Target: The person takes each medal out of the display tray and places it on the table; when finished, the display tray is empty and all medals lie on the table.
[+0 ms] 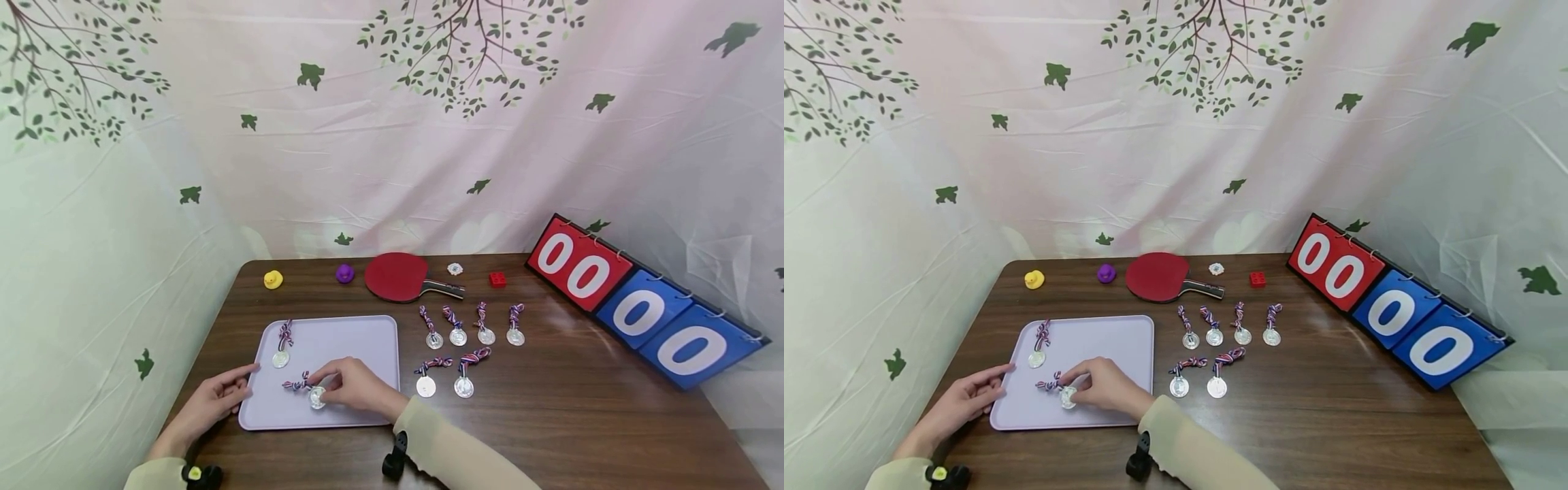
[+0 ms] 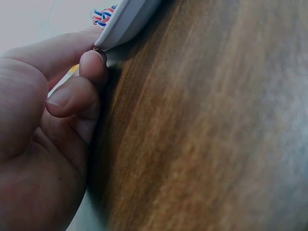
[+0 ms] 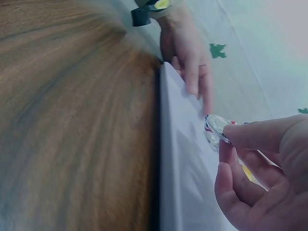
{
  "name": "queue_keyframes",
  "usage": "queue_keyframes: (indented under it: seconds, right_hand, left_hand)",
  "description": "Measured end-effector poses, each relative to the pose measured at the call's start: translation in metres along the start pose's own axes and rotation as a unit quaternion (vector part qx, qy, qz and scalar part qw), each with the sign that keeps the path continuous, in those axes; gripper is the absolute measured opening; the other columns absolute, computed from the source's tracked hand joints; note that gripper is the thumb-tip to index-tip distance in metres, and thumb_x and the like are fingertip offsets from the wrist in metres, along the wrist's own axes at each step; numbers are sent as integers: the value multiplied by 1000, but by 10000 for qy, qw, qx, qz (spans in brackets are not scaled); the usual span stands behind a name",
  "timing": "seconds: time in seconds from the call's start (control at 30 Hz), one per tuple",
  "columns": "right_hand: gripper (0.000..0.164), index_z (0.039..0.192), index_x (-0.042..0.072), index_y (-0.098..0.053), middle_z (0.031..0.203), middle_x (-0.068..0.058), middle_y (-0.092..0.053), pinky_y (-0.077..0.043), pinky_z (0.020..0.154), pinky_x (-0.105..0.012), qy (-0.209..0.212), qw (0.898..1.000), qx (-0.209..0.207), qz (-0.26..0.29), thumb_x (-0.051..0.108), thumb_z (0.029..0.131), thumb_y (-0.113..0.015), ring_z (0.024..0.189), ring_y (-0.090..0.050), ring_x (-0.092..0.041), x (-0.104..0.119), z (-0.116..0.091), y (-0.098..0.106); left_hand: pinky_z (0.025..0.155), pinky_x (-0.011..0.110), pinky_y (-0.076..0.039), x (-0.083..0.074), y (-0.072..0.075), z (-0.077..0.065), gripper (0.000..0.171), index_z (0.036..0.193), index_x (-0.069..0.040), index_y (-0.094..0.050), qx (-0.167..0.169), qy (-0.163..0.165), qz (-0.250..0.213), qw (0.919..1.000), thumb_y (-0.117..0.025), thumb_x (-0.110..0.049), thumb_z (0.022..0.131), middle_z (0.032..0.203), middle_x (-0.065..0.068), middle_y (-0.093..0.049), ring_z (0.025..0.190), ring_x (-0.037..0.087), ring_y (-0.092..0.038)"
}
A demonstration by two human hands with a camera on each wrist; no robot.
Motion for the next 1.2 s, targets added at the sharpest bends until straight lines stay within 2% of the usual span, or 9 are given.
queue_keyframes:
  seconds: [0.17,0.3,0.43,0.6,0.73,0.97,1.2]
  right_hand:
    - [32,108,16,-72,106,7,-68,-51,62,-20,76,9990,-89,427,6,78,-77,74,-64,0,-3,-9,18]
    - [32,108,12,-72,108,1,-69,-52,61,-22,149,9968,-179,762,4,78,-77,77,-67,-8,-6,-19,35]
    - [33,108,10,-71,106,-2,-69,-52,62,-25,15,9947,-226,1000,4,77,-78,79,-68,-14,-15,-29,50]
    - [34,109,13,-71,104,-4,-69,-52,64,-25,-179,9935,-291,1089,7,77,-79,80,-68,-16,-27,-45,71]
    - [33,111,10,-69,102,-12,-69,-51,65,-24,-191,9926,-448,1111,6,79,-77,77,-66,-18,-33,-63,91]
    - [34,114,-4,-63,108,-24,-64,-53,64,-27,35,9907,-644,1195,-3,81,-71,82,-67,-32,-28,-98,128]
    - [39,120,1,-61,115,-19,-63,-55,69,-31,-71,9886,-844,1244,2,83,-72,87,-68,-30,-60,-124,158]
  left_hand:
    - [50,29,-47,1,0,1,47,132,-18,-56,2,46,9,10000,-69,-26,88,95,16,-52,61,17,-54]
    - [50,29,-47,1,1,0,47,132,-18,-57,-13,66,17,10000,-69,-26,88,95,16,-52,61,17,-54]
    - [50,29,-47,0,1,0,46,132,-18,-57,-6,47,0,10000,-69,-25,88,95,16,-52,61,16,-54]
    - [50,29,-47,0,1,0,46,132,-18,-57,-7,20,1,10000,-69,-25,88,94,16,-52,61,17,-53]
    - [50,29,-47,0,1,1,46,132,-17,-57,3,-22,25,10000,-69,-25,88,94,16,-52,61,17,-53]
    - [50,29,-47,0,1,1,46,132,-17,-57,22,-7,40,10000,-69,-26,88,94,16,-52,61,16,-53]
    - [51,29,-48,0,0,1,47,132,-16,-57,28,-39,-12,10000,-69,-26,88,94,16,-52,61,15,-53]
Point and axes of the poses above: each hand's wrist, its own z-axis towards the middle knuckle, its own y-axis out of the back of the hand, x = y × z, the point moved 5 cm from there along z, towards the middle knuckle
